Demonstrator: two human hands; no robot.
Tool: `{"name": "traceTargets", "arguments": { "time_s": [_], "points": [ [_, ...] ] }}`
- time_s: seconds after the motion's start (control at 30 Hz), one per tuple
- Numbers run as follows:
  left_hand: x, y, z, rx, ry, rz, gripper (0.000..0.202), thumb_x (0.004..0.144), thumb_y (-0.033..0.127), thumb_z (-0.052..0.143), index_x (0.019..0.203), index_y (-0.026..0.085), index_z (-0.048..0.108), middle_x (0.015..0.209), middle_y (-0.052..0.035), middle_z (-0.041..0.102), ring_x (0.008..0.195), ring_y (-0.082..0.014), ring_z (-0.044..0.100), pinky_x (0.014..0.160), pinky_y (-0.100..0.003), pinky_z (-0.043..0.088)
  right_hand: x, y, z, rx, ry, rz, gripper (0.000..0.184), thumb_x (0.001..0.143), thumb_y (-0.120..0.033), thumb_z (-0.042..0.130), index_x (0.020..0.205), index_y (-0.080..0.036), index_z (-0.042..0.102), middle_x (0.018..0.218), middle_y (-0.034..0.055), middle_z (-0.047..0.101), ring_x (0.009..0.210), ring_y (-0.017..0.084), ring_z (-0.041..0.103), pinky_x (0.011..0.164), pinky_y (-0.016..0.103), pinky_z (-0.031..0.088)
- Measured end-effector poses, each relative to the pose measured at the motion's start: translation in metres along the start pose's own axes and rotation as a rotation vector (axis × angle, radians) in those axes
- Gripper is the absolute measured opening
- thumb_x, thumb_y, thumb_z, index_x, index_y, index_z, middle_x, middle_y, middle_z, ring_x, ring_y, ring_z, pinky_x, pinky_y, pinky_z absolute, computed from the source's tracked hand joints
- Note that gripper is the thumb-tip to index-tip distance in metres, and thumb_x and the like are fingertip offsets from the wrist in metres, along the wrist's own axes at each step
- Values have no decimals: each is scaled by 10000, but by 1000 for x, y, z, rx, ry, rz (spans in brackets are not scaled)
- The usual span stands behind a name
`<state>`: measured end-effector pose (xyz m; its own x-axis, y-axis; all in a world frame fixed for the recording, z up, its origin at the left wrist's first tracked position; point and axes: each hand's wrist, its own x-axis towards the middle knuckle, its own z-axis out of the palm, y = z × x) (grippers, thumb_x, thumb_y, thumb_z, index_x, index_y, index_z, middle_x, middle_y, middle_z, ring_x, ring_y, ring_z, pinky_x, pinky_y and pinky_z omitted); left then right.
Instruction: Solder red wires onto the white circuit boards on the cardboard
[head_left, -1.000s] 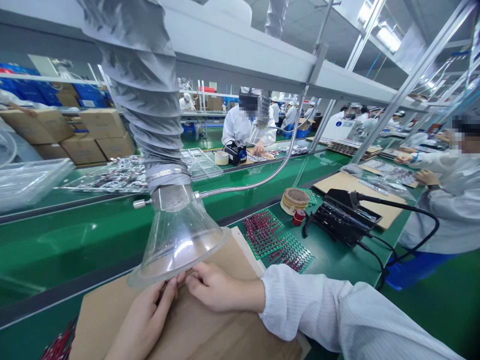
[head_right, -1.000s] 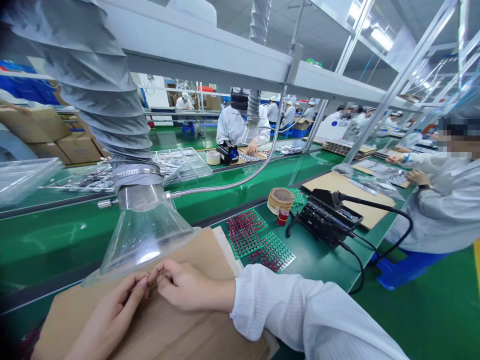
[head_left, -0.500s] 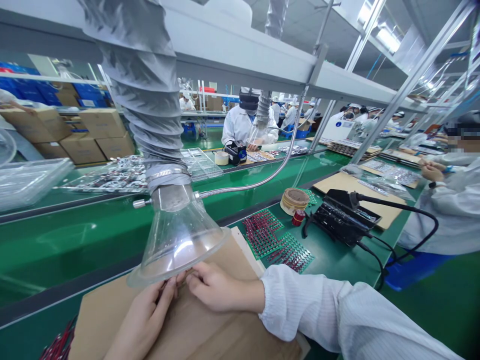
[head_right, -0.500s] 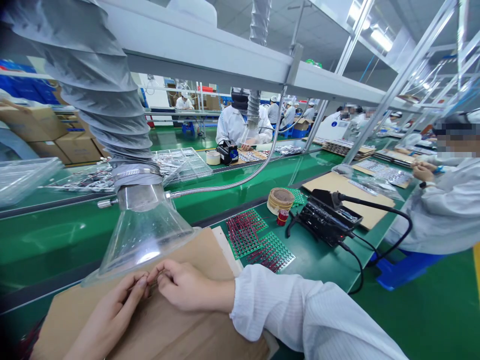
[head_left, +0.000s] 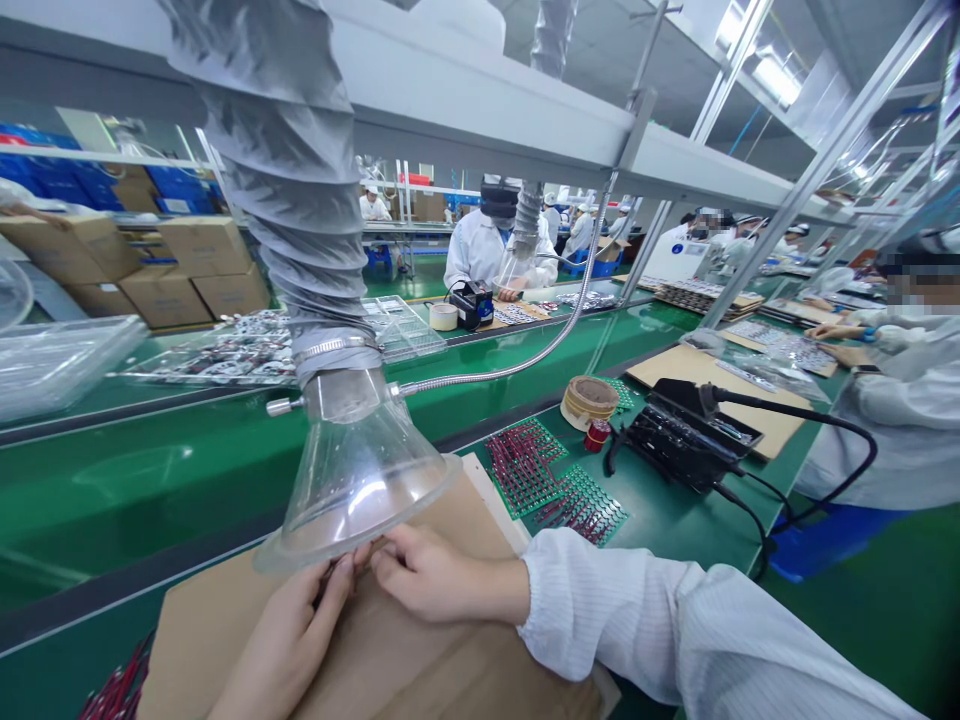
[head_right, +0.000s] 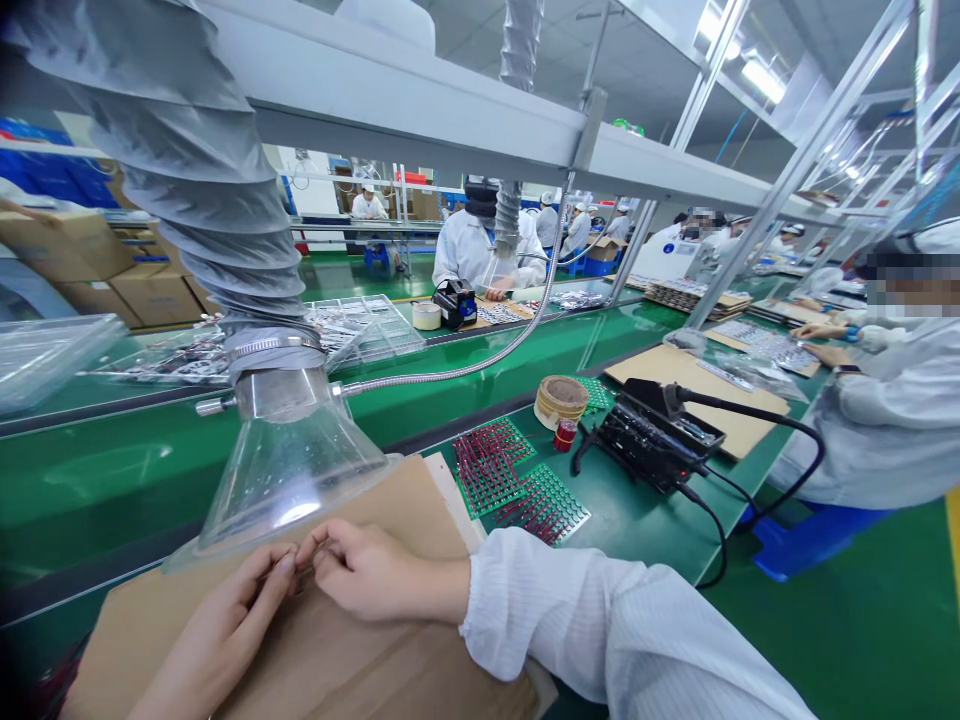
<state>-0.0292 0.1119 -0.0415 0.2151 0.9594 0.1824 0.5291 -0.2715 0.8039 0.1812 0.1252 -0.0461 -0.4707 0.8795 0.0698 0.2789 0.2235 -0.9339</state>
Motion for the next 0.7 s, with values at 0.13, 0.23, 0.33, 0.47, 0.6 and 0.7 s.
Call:
{"name": "traceTargets", "arguments": {
  "time_s": [0.13, 0.23, 0.33, 0.47, 0.6, 0.7],
  "points": [
    [1, 2, -1, 6, -8, 3, 578, 1014, 784, 517, 817, 268, 686, 710, -46, 736, 747, -274, 769, 639, -310, 641, 0, 0, 0, -1, -12, 11, 150, 1036, -169, 584, 1148, -244, 650, 748, -75, 605, 638, 126, 531, 672, 256, 425],
    [1, 4, -2, 9, -18, 4, 578, 1015, 785, 515, 828, 268, 697, 719, -48, 745, 758, -279, 776, 639, -310, 644, -1, -1, 0, -4, -9, 12, 149, 1036, -174, 583, 1147, -246, 653, 764, -68, 614, 666, 130, 550, 685, 254, 435],
    [1, 5, -3, 17, -21, 4, 576, 1018, 779, 515, 831, 268, 704, 720, -48, 750, 759, -278, 779, 637, -306, 643, 0, -1, 0, -13, -7, 2, 149, 1031, -175, 584, 1142, -248, 652, 753, -74, 601, 654, 125, 541, 678, 251, 432],
    [1, 4, -2, 17, -13, 11, 577, 1021, 775, 515, 853, 264, 722, 751, -57, 770, 777, -277, 786, 651, -303, 646, 0, -2, 0, -24, -4, -2, 153, 1028, -171, 582, 1141, -248, 649, 759, -72, 611, 657, 125, 552, 680, 252, 437],
    [1, 1, -1, 11, -9, 15, 566, 1018, 771, 524, 865, 265, 726, 770, -61, 780, 792, -282, 791, 662, -308, 652, -1, -2, 0, -32, -2, -7, 149, 1037, -180, 577, 1145, -252, 650, 787, -62, 632, 691, 132, 576, 701, 256, 453],
    [1, 1, -1, 8, -12, 9, 557, 1013, 769, 531, 867, 266, 720, 779, -61, 783, 801, -286, 794, 669, -314, 656, -1, -2, -1, -37, -9, 3, 153, 1043, -187, 573, 1157, -254, 650, 782, -65, 632, 667, 128, 565, 688, 255, 446]
  ]
}}
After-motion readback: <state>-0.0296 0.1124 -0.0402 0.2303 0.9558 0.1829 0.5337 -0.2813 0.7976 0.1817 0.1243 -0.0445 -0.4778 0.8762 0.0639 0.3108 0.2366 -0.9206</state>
